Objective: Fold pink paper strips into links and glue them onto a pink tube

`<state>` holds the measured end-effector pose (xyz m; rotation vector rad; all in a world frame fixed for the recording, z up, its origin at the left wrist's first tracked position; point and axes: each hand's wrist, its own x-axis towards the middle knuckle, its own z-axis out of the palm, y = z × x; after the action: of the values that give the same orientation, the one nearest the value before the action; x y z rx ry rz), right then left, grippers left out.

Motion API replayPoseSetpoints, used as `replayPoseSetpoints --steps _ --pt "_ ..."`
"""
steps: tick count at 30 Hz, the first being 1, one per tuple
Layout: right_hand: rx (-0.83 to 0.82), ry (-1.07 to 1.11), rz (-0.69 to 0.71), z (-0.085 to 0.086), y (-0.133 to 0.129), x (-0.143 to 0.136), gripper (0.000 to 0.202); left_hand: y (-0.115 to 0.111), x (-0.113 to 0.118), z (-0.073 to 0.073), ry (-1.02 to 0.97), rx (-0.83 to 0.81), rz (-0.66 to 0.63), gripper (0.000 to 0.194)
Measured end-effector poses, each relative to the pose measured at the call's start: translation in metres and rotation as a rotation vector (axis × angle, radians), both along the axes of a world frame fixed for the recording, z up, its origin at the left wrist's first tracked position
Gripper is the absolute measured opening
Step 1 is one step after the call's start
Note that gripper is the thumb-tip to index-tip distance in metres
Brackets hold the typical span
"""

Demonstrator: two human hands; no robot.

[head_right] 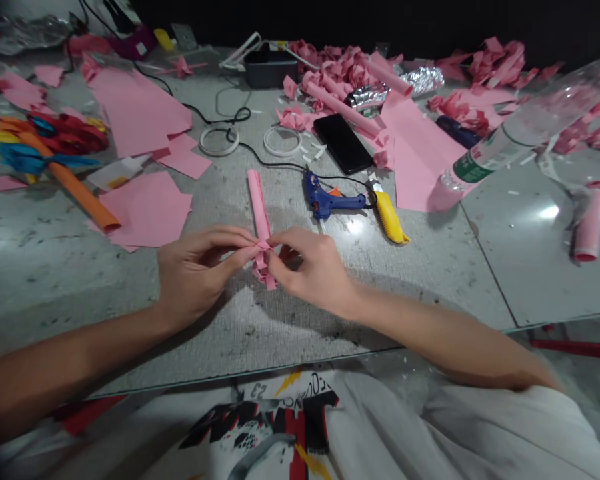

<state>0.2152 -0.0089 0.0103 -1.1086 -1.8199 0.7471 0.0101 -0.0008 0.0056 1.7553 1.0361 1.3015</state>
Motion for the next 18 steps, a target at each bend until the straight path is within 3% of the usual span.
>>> replayPoseSetpoints --steps 3,11,15,18 --pt "0.153 -0.098 0.015 0.0 0.001 0.0 0.013 0.0 0.0 0.0 -0.012 0.008 -0.005 0.001" --pt "0.374 -0.313 0.04 -0.012 0.003 0.008 0.013 -0.001 0.0 -0.001 0.014 0.045 0.014 0.002" --pt "0.265 -0.23 0.061 -0.006 0.002 0.006 0.011 -0.001 0.0 0.001 -0.015 0.05 -0.008 0.005" --pt "-0.009 0.03 0.07 0.0 0.005 0.003 0.011 -0.001 -0.001 0.003 -0.041 0.004 0.002 0.004"
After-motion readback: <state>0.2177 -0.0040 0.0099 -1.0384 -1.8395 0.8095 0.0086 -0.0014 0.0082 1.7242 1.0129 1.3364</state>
